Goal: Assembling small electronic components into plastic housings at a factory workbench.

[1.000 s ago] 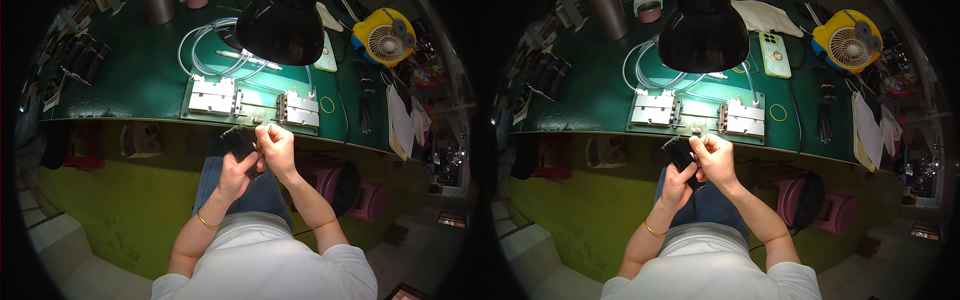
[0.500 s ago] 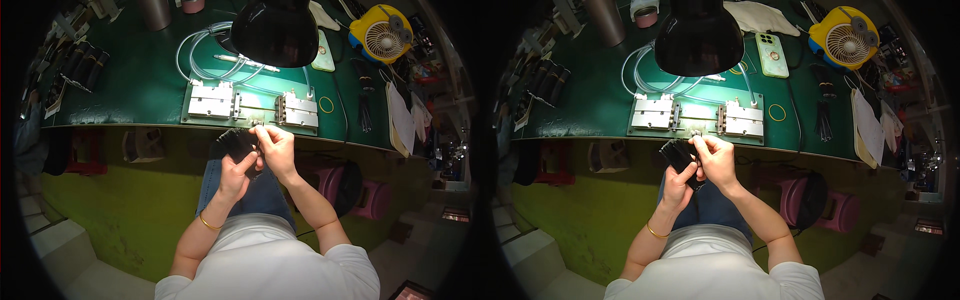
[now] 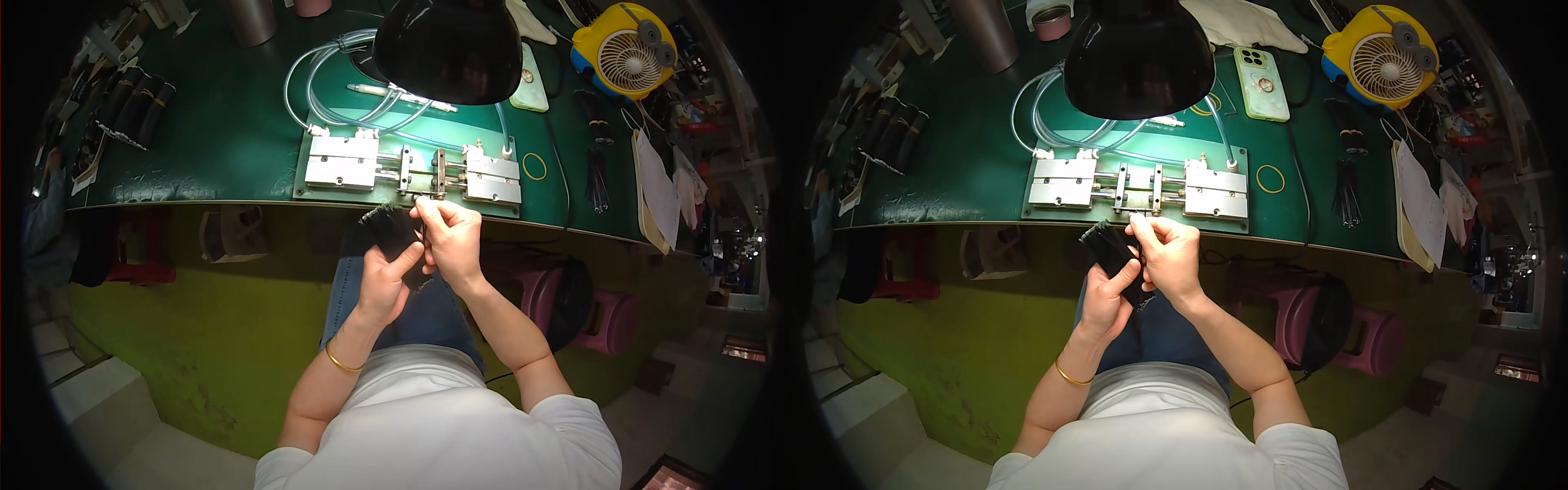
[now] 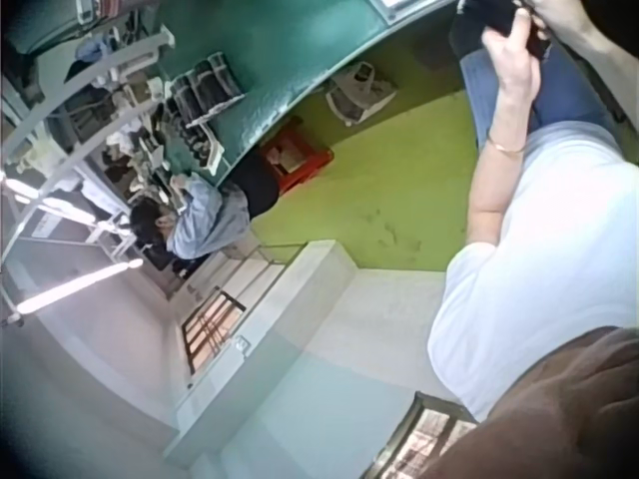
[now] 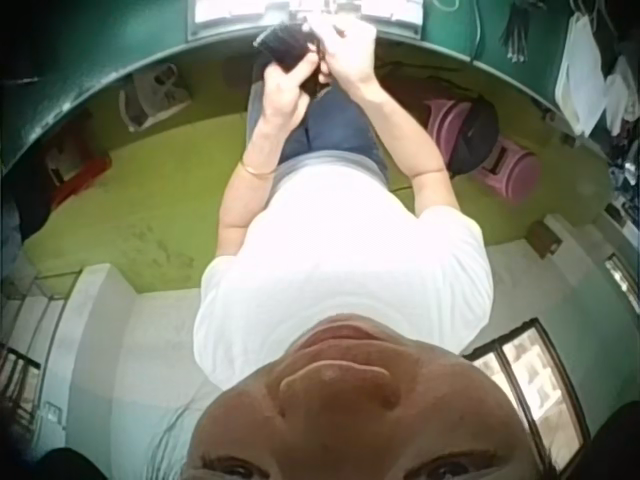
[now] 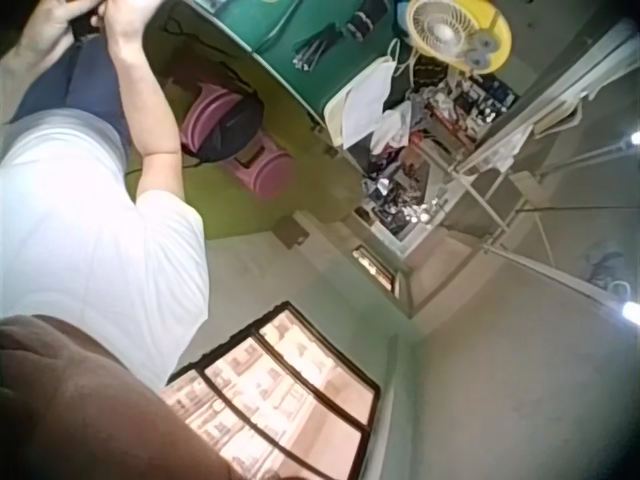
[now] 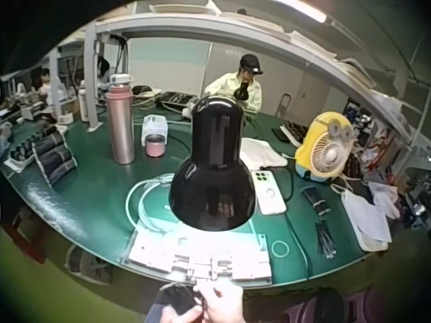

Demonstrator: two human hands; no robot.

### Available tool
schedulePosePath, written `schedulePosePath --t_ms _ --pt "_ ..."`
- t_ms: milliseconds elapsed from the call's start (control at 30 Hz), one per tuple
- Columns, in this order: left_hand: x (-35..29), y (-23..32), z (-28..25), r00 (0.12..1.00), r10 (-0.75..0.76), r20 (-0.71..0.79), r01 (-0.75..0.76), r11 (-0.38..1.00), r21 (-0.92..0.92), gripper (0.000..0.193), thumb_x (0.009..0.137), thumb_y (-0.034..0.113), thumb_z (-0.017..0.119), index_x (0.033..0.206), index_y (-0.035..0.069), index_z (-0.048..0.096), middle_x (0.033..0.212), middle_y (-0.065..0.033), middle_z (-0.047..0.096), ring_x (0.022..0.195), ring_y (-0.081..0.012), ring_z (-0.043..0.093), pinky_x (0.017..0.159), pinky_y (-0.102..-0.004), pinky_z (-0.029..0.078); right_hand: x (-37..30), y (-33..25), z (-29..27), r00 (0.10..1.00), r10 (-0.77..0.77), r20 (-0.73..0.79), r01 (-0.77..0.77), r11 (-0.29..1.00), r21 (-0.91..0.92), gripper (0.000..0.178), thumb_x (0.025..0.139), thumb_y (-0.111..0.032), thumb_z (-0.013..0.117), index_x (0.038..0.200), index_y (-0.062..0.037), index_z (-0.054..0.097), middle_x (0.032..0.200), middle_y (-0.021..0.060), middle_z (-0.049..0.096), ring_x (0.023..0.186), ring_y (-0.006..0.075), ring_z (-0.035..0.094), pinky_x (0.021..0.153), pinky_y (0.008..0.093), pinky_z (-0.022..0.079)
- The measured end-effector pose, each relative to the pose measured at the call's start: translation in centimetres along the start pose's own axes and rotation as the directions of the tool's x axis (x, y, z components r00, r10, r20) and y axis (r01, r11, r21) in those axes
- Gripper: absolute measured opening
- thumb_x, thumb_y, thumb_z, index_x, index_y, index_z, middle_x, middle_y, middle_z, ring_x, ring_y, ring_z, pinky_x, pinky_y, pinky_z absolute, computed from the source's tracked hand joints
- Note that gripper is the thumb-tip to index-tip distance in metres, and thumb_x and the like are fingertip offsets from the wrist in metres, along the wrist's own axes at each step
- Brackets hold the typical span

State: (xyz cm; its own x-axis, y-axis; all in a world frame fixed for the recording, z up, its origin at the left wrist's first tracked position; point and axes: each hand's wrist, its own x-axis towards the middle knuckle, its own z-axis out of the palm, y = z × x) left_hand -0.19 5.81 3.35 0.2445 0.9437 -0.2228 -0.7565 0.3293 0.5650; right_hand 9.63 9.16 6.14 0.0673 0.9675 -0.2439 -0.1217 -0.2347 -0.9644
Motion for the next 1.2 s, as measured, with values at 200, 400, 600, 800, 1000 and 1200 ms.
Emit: schedulePosePath --t_ms 200,400,600,800,1000,1200 --pt "-0.6 0.4 0.0 0.999 -0.025 -0.024 0.025 1.0 0.001 0.007 0.083 0.003 0.052 0.087 -0.002 0.055 0.074 -0.0061 0.056 0.062 -0.0126 0.053 0.056 -0.0231 0.043 -0.7 0.2 -0.2 0.999 -0.034 0.03 0.035 0.999 -0.021 0.03 0.084 -0.02 0.056 0.061 -0.0006 0.052 0.047 -0.0005 0.047 0.033 0.0028 0.042 0.027 0.0182 0.033" --pt "-0.8 0.5 -0.4 0.998 -0.052 -0.026 0.052 0.999 -0.002 0.006 0.082 0.002 0.053 0.086 -0.002 0.055 0.075 -0.007 0.056 0.062 -0.0129 0.053 0.055 -0.0226 0.043 -1.0 -0.4 0.5 0.997 -0.056 0.046 0.056 0.998 -0.002 0.023 0.084 -0.018 0.056 0.071 0.0007 0.057 0.049 -0.0006 0.048 0.034 0.003 0.042 0.028 0.0182 0.034" --pt "-0.6 0.4 -0.4 0.996 -0.058 -0.068 0.056 0.998 -0.021 0.008 0.081 0.002 0.054 0.088 -0.001 0.055 0.077 -0.0066 0.057 0.062 -0.0131 0.054 0.054 -0.0228 0.043 -0.8 -0.2 0.3 0.998 -0.033 0.049 0.032 0.999 0.036 0.019 0.085 -0.017 0.054 0.082 0.0002 0.061 0.05 -0.0015 0.048 0.035 0.0032 0.043 0.029 0.0179 0.035" --pt "-0.6 0.2 -0.3 0.996 -0.045 -0.077 0.043 0.999 -0.026 0.009 0.081 0.002 0.054 0.089 -0.001 0.055 0.08 -0.0064 0.057 0.064 -0.0132 0.054 0.053 -0.023 0.044 -0.2 0.2 0.0 0.999 0.02 0.03 -0.022 0.998 0.063 0.021 0.085 -0.018 0.053 0.079 0.0004 0.061 0.049 -0.0022 0.047 0.035 0.0024 0.042 0.029 0.0175 0.033" --pt "-0.3 0.2 -0.2 0.996 -0.043 -0.074 0.042 0.999 -0.015 0.009 0.082 0.002 0.054 0.09 -0.001 0.055 0.081 -0.0067 0.057 0.064 -0.0133 0.055 0.054 -0.0231 0.044 0.1 0.6 -0.1 1.0 0.008 0.016 -0.009 0.996 0.09 0.023 0.085 -0.019 0.053 0.076 0.0006 0.061 0.047 -0.0027 0.045 0.033 0.0018 0.039 0.028 0.0173 0.031" --pt "-0.1 0.1 -0.2 0.998 -0.032 -0.049 0.032 0.999 0.011 0.01 0.082 0.002 0.053 0.091 -0.001 0.055 0.081 -0.0068 0.057 0.064 -0.0132 0.055 0.055 -0.0235 0.045 0.1 0.2 -0.1 0.999 0.048 -0.004 -0.047 0.996 0.077 0.024 0.084 -0.021 0.055 0.074 0.001 0.061 0.047 -0.0024 0.046 0.033 0.0016 0.039 0.028 0.0171 0.031"
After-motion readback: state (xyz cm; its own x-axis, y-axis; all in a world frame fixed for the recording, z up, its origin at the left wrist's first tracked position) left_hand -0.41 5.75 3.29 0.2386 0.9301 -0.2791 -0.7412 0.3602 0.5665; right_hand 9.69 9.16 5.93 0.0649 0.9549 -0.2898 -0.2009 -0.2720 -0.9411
